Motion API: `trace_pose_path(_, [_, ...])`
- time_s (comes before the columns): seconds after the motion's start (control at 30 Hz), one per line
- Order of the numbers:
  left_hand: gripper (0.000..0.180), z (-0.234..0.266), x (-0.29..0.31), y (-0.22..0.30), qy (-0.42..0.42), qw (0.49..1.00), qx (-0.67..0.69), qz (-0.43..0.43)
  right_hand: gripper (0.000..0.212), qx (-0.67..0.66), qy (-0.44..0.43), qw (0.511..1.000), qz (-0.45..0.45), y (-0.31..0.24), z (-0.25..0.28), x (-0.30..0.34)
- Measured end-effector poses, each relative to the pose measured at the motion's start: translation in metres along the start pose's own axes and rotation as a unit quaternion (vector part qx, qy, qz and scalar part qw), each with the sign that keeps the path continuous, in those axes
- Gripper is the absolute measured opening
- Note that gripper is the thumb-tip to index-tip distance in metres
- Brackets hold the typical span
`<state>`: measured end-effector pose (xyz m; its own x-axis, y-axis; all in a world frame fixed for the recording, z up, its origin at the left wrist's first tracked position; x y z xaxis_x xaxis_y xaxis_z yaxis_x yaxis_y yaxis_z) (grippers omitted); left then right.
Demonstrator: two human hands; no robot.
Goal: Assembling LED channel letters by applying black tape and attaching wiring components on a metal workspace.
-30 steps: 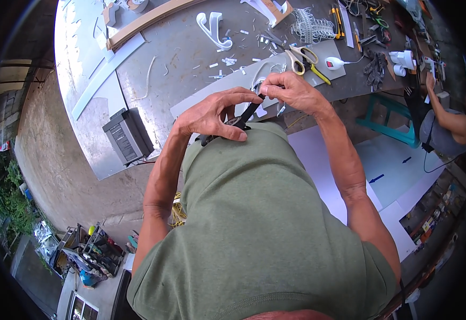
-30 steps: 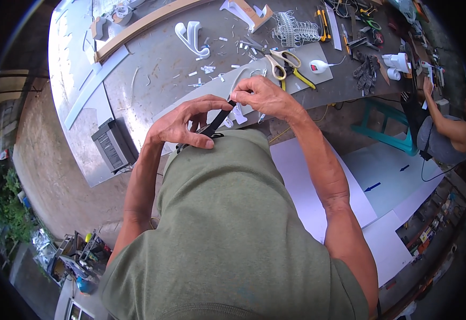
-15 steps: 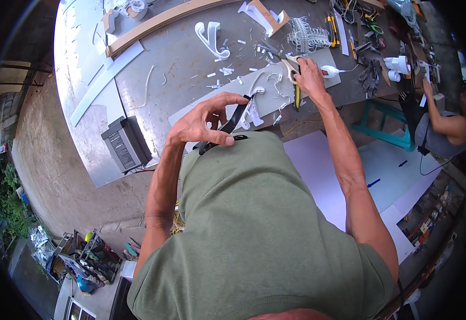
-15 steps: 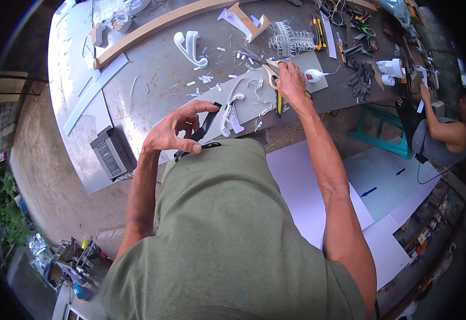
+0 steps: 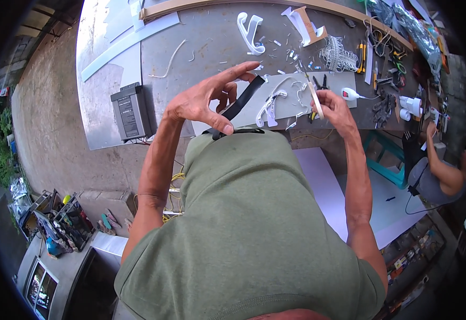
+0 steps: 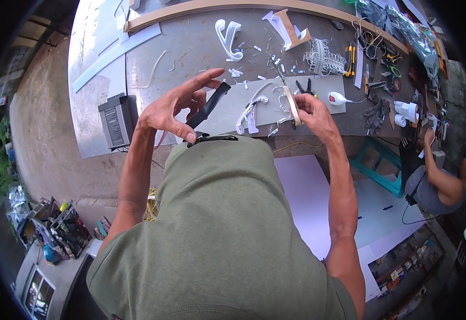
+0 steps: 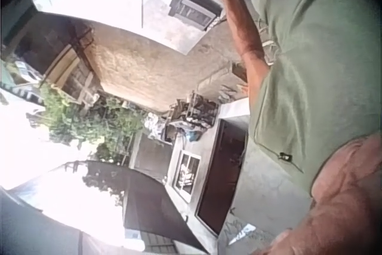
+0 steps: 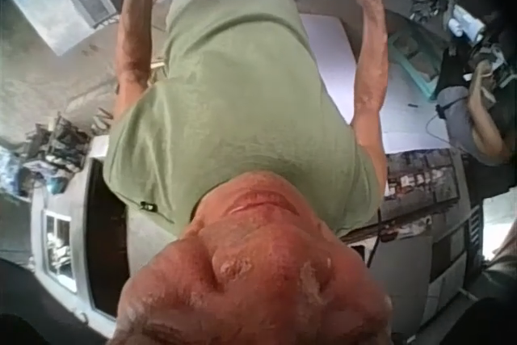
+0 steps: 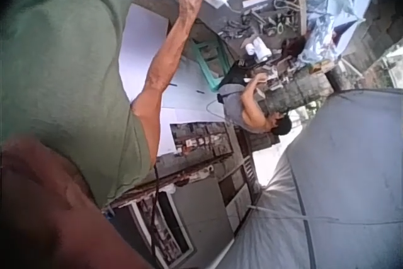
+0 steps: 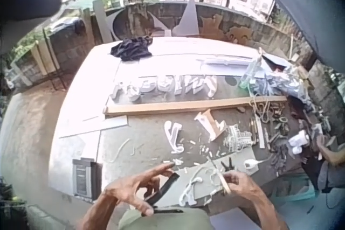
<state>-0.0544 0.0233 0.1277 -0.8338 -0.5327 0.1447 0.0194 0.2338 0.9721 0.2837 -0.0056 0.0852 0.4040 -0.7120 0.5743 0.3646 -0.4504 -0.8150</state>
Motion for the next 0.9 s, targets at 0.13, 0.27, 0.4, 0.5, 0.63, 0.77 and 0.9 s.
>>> trace_pose_path(0.13, [0.137,0.002,-0.002,0.01,-0.004,0.999,-0.024,-0.02,0.051,-0.171,-0.119,0.977,0.048,-0.018,-0.055,0.044])
trace_pose_path(0.27, [0.139,0.001,-0.009,0.018,-0.027,0.997,-0.065,-0.028,0.052,-0.167,-0.153,0.973,0.042,-0.024,-0.082,0.064])
trace_pose_path(0.4, [0.141,-0.003,-0.018,0.021,-0.045,0.997,-0.057,-0.035,0.048,-0.141,-0.121,0.982,0.043,-0.024,-0.088,0.067])
trace_pose_path(0.5, [0.142,-0.007,-0.024,0.019,-0.057,0.995,-0.064,-0.042,0.045,-0.141,-0.115,0.983,0.041,-0.026,-0.088,0.065])
trace_pose_path(0.63, [0.143,-0.012,-0.028,0.017,-0.059,0.995,-0.063,-0.039,0.042,-0.132,-0.104,0.984,0.054,-0.028,-0.091,0.062])
trace_pose_path(0.77, [0.142,-0.014,-0.03,0.014,-0.062,0.995,-0.064,-0.04,0.045,-0.111,-0.101,0.988,0.045,-0.025,-0.092,0.06])
trace_pose_path(0.9, [0.141,-0.015,-0.029,0.013,-0.061,0.994,-0.072,-0.049,0.04,-0.099,-0.089,0.99,0.051,-0.027,-0.092,0.06])
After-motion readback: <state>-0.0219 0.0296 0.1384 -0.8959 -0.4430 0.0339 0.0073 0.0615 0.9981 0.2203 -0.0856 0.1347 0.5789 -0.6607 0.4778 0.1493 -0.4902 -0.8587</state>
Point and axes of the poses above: each hand's wrist, its own x-axis away from the middle knuckle, its own z-axis out of the back of the hand, y = z × x, the point moved 5 cm from there along -x, towards the middle knuckle, and after that the axes turned 10 degrees about -y, right-handed, at the moved point
